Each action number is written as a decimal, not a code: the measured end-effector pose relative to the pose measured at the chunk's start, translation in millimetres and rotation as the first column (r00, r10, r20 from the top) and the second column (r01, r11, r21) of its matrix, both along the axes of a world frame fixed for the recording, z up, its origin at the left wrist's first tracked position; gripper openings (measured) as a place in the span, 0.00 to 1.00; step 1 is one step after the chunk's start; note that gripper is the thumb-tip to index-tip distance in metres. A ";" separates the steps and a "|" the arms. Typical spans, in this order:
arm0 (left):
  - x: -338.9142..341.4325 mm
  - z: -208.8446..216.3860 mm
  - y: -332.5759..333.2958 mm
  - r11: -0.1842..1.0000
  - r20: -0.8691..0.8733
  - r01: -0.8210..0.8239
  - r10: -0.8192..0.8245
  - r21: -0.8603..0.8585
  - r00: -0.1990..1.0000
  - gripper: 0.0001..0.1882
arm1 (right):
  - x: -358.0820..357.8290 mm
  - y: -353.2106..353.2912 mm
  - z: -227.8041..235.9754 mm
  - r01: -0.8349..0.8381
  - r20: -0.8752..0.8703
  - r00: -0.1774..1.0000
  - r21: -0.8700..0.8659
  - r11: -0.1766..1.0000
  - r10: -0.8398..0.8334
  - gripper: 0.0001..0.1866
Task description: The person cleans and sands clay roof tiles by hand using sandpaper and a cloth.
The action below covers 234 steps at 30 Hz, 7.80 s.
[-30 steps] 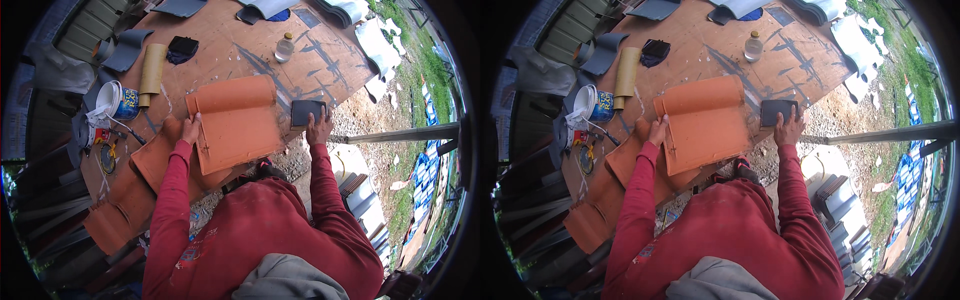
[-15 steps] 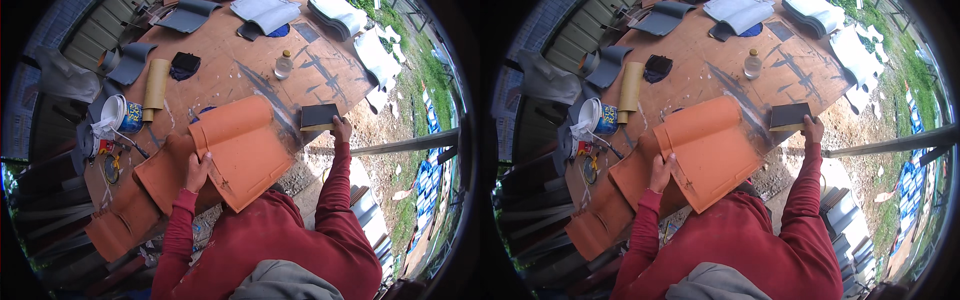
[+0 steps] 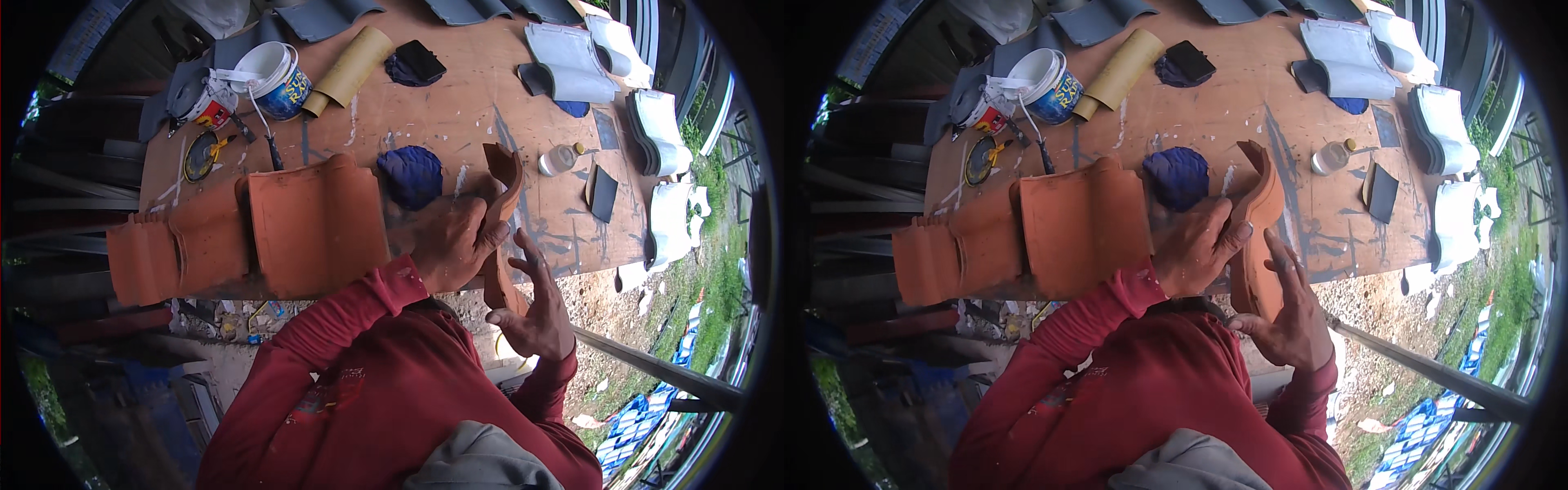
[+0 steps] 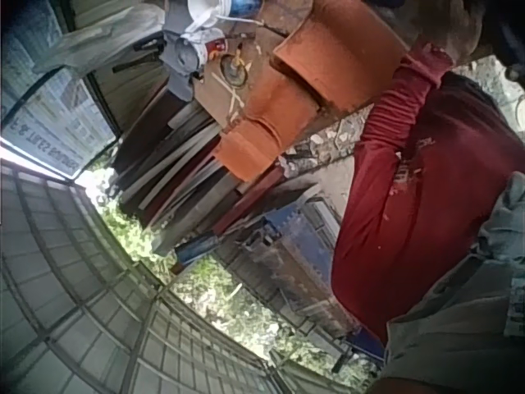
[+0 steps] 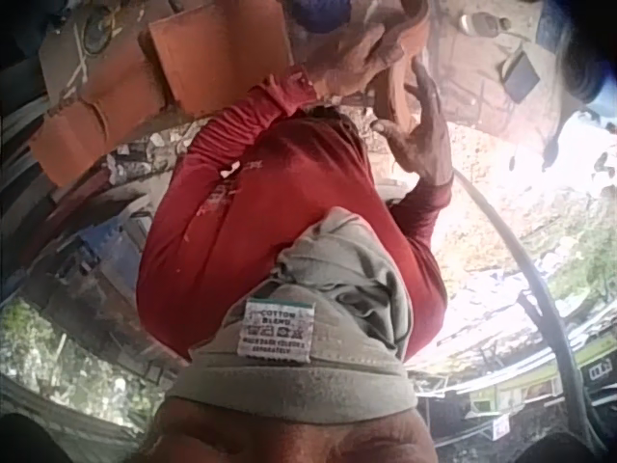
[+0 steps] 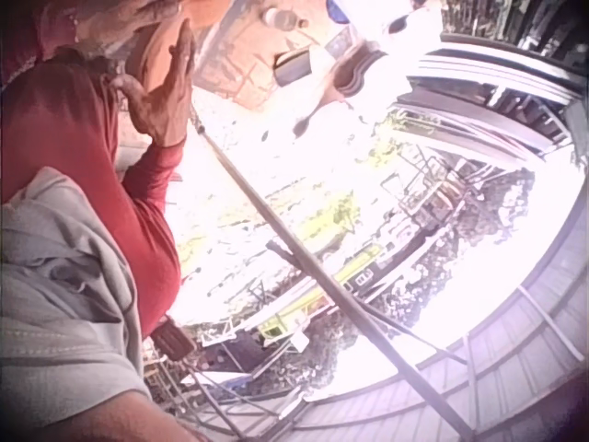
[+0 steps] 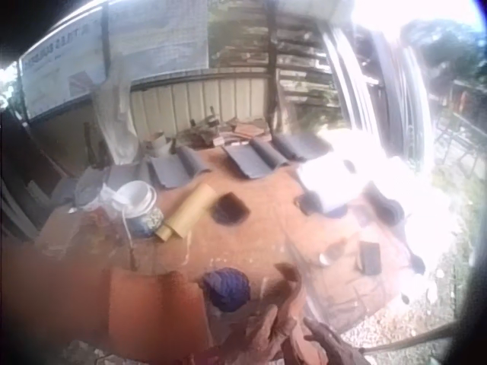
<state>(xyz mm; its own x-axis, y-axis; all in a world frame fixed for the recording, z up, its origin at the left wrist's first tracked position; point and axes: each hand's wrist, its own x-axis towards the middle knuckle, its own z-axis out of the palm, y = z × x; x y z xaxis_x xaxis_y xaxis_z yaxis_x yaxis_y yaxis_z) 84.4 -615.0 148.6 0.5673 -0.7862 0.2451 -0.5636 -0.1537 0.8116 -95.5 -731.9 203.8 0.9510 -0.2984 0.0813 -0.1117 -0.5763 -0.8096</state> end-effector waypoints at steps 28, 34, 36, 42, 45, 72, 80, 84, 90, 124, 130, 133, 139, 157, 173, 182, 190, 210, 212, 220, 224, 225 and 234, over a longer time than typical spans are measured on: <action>-22.2 50.8 2.5 0.878 0.342 0.269 -0.131 -0.395 0.931 0.14 | -5.3 -2.0 -10.2 0.042 0.218 0.976 -0.181 0.982 -0.002 0.32; -26.9 45.5 -17.8 0.861 0.369 0.374 -0.243 -0.343 0.897 0.17 | -20.7 -4.2 1.7 0.073 0.133 0.989 -0.002 0.997 -0.072 0.29; -33.7 45.0 -16.9 0.883 0.368 0.340 -0.214 -0.323 0.905 0.18 | -24.7 -6.9 7.8 0.080 -0.090 0.993 0.030 0.996 -0.077 0.32; -23.1 32.6 -28.6 0.929 0.386 0.315 -0.223 -0.194 0.895 0.24 | -35.3 7.7 -21.1 0.300 0.080 0.914 0.525 0.796 -0.397 0.26; -10.9 20.1 -25.3 0.878 0.058 0.310 -0.311 -0.365 0.949 0.27 | -29.3 8.2 -31.1 0.371 0.072 0.822 0.685 0.627 -0.565 0.20; 12.3 -32.5 -23.6 0.906 -0.741 -0.344 0.052 -0.247 0.669 0.41 | -18.4 -81.2 -239.3 0.348 -0.214 0.916 0.846 0.404 -0.339 0.20; -8.1 -9.6 -50.2 0.892 -0.821 -0.380 0.017 -0.245 0.570 0.38 | 54.7 -39.2 -81.7 0.036 0.381 0.893 0.471 0.882 -0.240 0.29; -5.3 -9.4 -49.4 0.887 -0.798 -0.381 0.024 -0.260 0.602 0.38 | 18.4 -39.8 -88.5 -0.176 0.437 0.899 0.399 0.900 -0.018 0.27; -18.6 -3.2 -60.5 0.902 -0.739 -0.368 0.086 -0.228 0.669 0.45 | -10.6 -103.4 -77.9 -0.529 0.117 0.808 0.574 0.625 0.577 0.19; -4.8 0.8 -61.0 0.934 -0.280 -0.358 0.338 -0.019 0.898 0.30 | -105.7 -78.6 -122.9 0.043 0.138 0.956 0.807 0.588 -0.259 0.22; 2.0 3.7 -60.8 0.967 -0.237 -0.252 0.236 -0.042 0.942 0.28 | -114.5 -50.2 -208.5 0.052 0.146 0.977 0.536 0.843 -0.153 0.17; 21.3 5.5 -71.0 0.977 -0.217 -0.209 0.213 0.042 0.953 0.26 | -157.0 -67.1 -336.5 0.626 -0.293 0.772 0.502 0.597 -0.563 0.24; 33.0 -9.9 -45.7 0.956 -0.102 -0.279 0.288 0.095 0.952 0.24 | -131.1 -47.6 -198.6 0.443 -0.191 0.651 0.882 0.163 -0.735 0.19; 26.2 -3.9 -53.5 0.981 -0.340 -0.190 0.187 0.026 0.922 0.27 | -71.3 6.6 -142.3 0.047 0.473 0.872 0.168 0.985 -0.123 0.26; 26.6 -26.3 -28.8 0.945 -0.220 -0.317 0.326 0.073 0.919 0.26 | -133.7 -25.7 -274.5 0.588 0.140 0.752 0.301 0.751 -0.645 0.24; 16.5 -17.0 -41.8 0.922 -0.379 -0.386 0.373 0.045 0.847 0.29 | -163.2 -37.3 -314.2 0.695 -0.108 0.719 0.124 0.709 -0.686 0.25; 6.2 -11.8 -50.4 0.911 -0.274 -0.399 0.411 0.102 0.870 0.30 | -141.0 -84.2 -286.5 0.505 -0.452 0.827 0.336 0.795 -0.334 0.13; -21.0 -12.8 -35.6 0.985 -0.155 -0.171 0.164 -0.031 0.974 0.22 | -8.5 -119.4 -248.6 0.527 -0.095 0.848 0.052 0.848 -0.522 0.14; -20.7 -19.0 -19.4 0.978 -0.090 -0.207 0.206 -0.008 0.974 0.23 | 7.8 -102.5 -210.9 0.548 0.168 0.813 0.104 0.830 -0.558 0.14; -39.9 -25.2 4.8 0.967 -0.116 -0.242 0.233 -0.077 0.966 0.27 | -6.9 -89.5 -260.0 0.635 -0.344 0.739 0.066 0.770 -0.580 0.16; -37.9 -25.6 10.4 0.966 -0.068 -0.245 0.240 -0.087 0.968 0.26 | 11.1 -116.6 -211.3 0.685 0.236 0.639 0.256 0.682 -0.732 0.14; -36.5 -23.1 8.4 0.970 -0.084 -0.224 0.216 -0.094 0.973 0.27 | 23.0 -121.0 -195.3 0.669 0.331 0.642 0.200 0.716 -0.692 0.15; -33.6 -11.6 -15.3 0.986 -0.030 -0.148 0.146 -0.080 0.989 0.23 | 49.3 -105.4 -268.1 0.753 0.227 0.511 0.348 0.559 -0.829 0.16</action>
<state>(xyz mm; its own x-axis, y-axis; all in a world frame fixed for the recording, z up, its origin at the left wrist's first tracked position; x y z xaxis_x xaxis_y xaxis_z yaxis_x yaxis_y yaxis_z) 50.8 -630.4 137.0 0.6819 -0.6713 0.2906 -0.5203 -0.1659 0.8377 -46.2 -837.3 -64.3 0.2273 -0.9559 0.1860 -0.1548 -0.2240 -0.9622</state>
